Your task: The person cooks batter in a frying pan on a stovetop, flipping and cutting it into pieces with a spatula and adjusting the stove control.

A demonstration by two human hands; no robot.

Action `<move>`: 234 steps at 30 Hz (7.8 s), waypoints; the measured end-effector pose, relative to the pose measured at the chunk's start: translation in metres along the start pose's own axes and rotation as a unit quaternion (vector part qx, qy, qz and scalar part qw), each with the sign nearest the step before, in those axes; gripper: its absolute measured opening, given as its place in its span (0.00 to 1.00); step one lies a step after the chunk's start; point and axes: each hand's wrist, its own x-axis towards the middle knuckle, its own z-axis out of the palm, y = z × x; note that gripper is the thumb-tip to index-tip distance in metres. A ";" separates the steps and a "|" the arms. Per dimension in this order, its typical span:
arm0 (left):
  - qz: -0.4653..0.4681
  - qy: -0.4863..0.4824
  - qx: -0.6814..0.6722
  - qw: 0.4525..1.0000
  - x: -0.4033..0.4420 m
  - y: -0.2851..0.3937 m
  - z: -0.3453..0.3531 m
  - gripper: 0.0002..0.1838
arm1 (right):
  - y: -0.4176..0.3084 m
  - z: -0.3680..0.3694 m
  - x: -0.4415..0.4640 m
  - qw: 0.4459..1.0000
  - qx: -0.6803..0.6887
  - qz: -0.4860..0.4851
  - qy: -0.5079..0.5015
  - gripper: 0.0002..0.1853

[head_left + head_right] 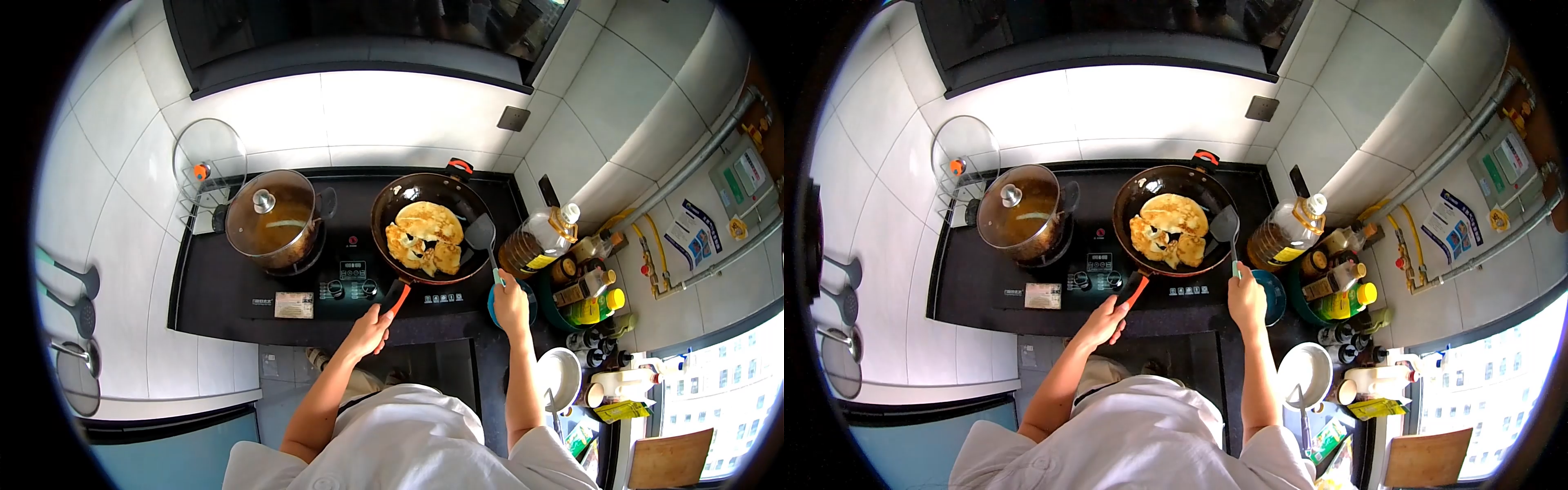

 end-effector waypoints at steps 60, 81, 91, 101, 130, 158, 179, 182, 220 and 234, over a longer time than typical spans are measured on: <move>0.021 0.012 0.003 1.000 -0.002 0.001 0.002 0.37 | -0.052 0.047 0.023 0.970 -0.187 -0.146 -0.061 0.15; 0.021 -0.013 0.032 0.999 -0.001 0.005 -0.002 0.29 | -0.026 -0.027 0.089 0.888 0.344 0.154 -0.264 0.18; 0.032 -0.002 0.039 0.999 -0.002 0.004 -0.001 0.25 | -0.018 -0.043 0.100 0.865 0.371 0.162 -0.296 0.20; 0.018 -0.002 0.021 1.000 -0.003 0.006 0.000 0.27 | -0.014 -0.025 0.086 0.990 0.121 -0.036 -0.062 0.15; 0.008 0.017 0.024 1.000 0.000 0.001 0.001 0.38 | 0.001 0.007 0.030 0.994 -0.058 -0.089 -0.041 0.13; 0.013 0.004 -0.002 1.000 0.004 -0.004 0.001 0.32 | -0.009 -0.041 -0.039 0.992 -0.051 -0.116 0.011 0.13; 0.006 0.010 0.005 1.000 -0.003 0.006 0.002 0.32 | -0.025 -0.012 -0.037 0.990 0.120 0.014 -0.079 0.16; 0.005 0.001 0.004 1.000 0.000 0.002 0.001 0.33 | -0.028 -0.005 -0.038 0.988 0.145 0.018 -0.056 0.17; 0.026 0.010 0.006 1.000 0.003 -0.006 0.001 0.29 | -0.003 0.042 -0.005 0.991 0.020 -0.077 0.107 0.21; 0.006 -0.006 0.005 1.000 0.004 -0.005 -0.001 0.35 | -0.009 0.047 -0.005 0.989 -0.079 -0.126 0.019 0.27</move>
